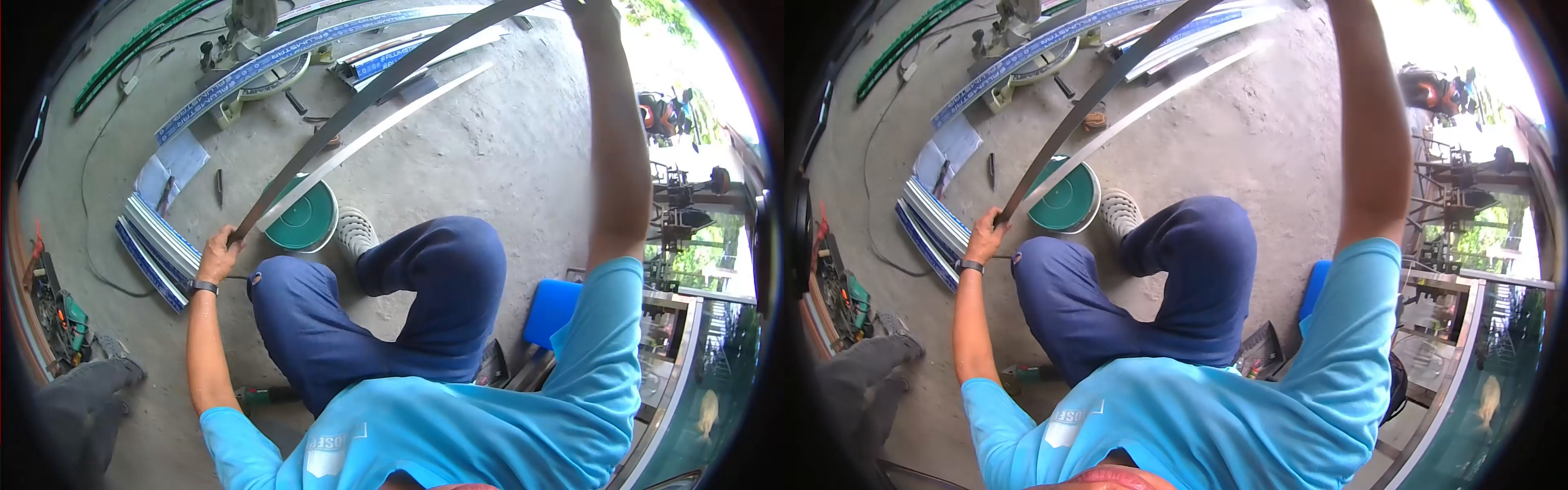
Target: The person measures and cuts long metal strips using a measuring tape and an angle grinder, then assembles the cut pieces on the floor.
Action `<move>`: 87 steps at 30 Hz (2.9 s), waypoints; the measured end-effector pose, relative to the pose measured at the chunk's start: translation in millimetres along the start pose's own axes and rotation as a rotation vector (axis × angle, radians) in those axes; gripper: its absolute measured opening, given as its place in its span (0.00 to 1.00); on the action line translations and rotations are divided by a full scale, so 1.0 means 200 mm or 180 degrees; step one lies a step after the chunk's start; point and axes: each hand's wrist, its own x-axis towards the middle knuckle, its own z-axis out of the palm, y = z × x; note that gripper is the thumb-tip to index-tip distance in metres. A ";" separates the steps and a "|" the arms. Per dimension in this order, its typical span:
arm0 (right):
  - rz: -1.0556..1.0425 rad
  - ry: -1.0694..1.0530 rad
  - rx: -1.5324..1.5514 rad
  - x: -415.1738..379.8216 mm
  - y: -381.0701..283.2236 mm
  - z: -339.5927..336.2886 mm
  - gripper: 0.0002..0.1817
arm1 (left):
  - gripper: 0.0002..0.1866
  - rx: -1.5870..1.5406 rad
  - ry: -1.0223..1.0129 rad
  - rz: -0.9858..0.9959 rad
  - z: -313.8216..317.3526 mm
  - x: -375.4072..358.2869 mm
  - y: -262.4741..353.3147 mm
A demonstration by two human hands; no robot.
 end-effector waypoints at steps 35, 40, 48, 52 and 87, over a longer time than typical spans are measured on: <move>0.1275 -0.2584 -0.1137 -1.91 -0.51 1.57 0.26 | 0.18 0.1359 -0.1004 0.0579 0.01 0.06 0.89; 0.2018 -0.2623 -0.0785 -2.03 -0.42 1.77 0.33 | 0.24 0.0226 -0.2260 -0.1434 -0.19 0.04 0.72; 0.1784 -0.2124 -0.0626 -2.07 -0.50 2.03 0.32 | 0.25 0.1683 -0.1680 -0.0438 -0.20 0.00 0.81; 0.1714 -0.1903 -0.0579 -2.15 -0.46 2.07 0.26 | 0.24 0.1840 -0.1707 -0.0606 -0.18 0.00 0.96; 0.1604 -0.1583 -0.0264 -2.04 -0.54 2.05 0.16 | 0.11 0.1446 -0.1451 -0.0699 -0.38 -0.23 1.12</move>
